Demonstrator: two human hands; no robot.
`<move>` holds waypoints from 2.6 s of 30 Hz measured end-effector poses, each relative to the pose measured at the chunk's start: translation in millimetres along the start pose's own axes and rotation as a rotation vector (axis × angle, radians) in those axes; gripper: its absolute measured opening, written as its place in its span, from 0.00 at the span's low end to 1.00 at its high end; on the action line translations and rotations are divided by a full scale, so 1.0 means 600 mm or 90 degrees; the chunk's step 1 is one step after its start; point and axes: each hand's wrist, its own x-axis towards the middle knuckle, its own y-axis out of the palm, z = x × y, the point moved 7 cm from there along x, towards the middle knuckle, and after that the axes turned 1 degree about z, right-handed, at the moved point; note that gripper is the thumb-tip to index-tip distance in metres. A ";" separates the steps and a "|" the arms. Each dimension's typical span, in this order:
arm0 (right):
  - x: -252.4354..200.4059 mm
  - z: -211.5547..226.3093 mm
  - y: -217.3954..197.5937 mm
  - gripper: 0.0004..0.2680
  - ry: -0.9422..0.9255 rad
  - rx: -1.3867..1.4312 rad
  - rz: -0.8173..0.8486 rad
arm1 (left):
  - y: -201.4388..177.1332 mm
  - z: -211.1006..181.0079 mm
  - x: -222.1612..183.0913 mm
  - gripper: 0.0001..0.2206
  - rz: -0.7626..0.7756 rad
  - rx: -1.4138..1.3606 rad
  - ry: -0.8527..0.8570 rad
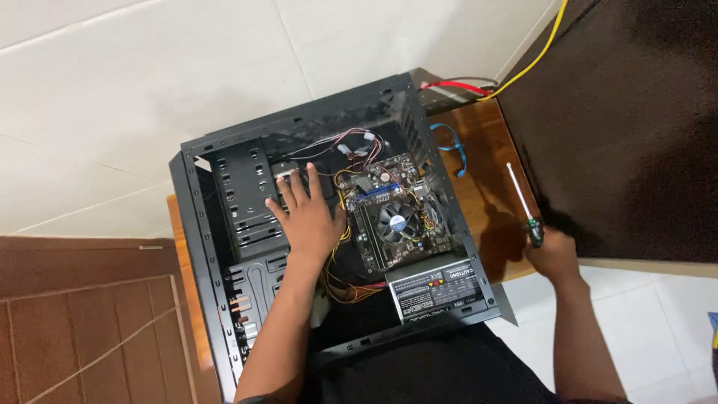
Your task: Installing a hard drive into a desktop computer case and securing it with screws using a manual screwdriver.
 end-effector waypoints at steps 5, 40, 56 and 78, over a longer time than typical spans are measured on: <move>0.021 -0.030 0.046 0.13 -0.008 -0.037 -0.099 | 0.011 0.002 -0.001 0.43 -0.004 0.003 -0.006; -0.128 0.471 -0.156 0.12 -0.172 1.150 0.281 | -0.116 -0.132 -0.118 0.11 -0.195 -0.679 0.529; -0.090 0.581 -0.134 0.08 -0.348 0.927 0.316 | -0.100 -0.024 -0.041 0.08 -0.229 -0.991 0.338; -0.139 0.614 -0.199 0.16 -0.484 0.362 0.124 | -0.044 0.051 0.026 0.10 -0.071 -1.462 0.201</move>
